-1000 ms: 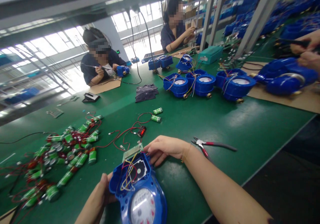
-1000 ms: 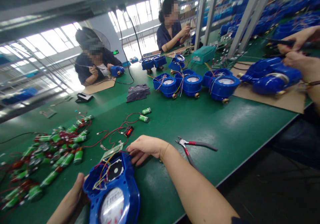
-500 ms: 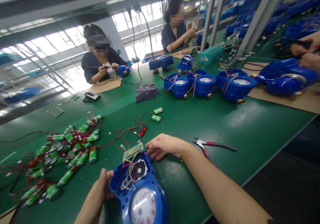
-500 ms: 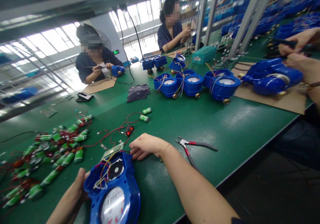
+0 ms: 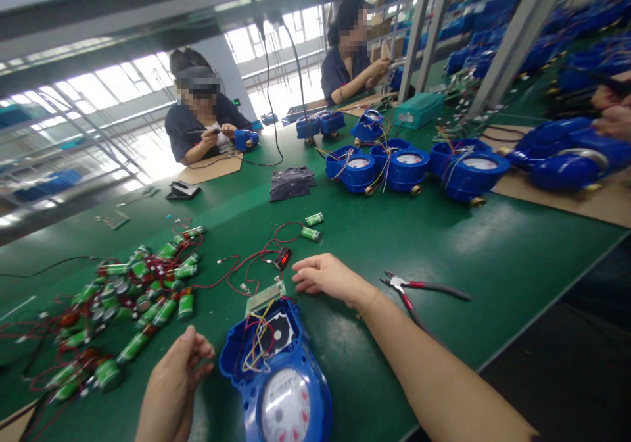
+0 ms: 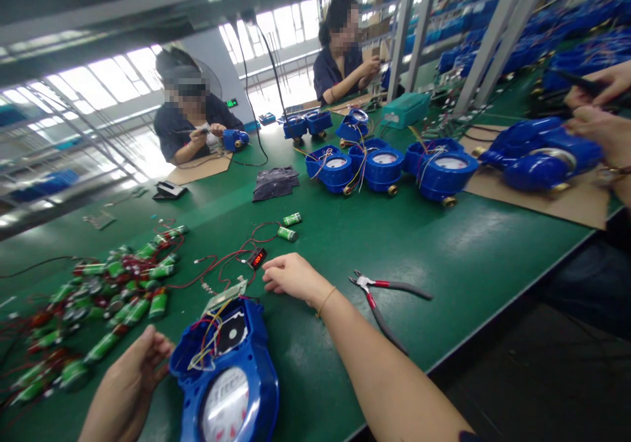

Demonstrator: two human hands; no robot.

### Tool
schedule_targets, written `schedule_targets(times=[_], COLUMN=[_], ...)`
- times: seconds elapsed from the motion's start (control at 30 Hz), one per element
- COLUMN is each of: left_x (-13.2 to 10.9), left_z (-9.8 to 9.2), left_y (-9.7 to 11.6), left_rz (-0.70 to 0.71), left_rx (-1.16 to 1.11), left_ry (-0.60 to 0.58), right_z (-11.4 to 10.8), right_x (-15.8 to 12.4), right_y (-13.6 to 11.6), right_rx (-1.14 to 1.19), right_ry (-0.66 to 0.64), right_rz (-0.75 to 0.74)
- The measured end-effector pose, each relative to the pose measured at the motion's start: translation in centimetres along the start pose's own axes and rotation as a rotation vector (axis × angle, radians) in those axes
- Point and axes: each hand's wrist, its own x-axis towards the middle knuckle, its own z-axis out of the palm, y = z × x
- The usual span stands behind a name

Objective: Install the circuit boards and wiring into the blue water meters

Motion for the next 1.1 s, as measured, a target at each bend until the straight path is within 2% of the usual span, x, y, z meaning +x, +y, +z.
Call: schedule_targets(times=[1.1], left_x=[-0.18], left_z=[-0.05], left_y=[-0.17], left_rz=[0.019], left_rx=[0.022], left_ry=[-0.038], right_z=[0.33], right_x=[-0.37], right_y=[-0.32], right_rx=[-0.013], right_ry=[-0.023], right_rz=[0.030])
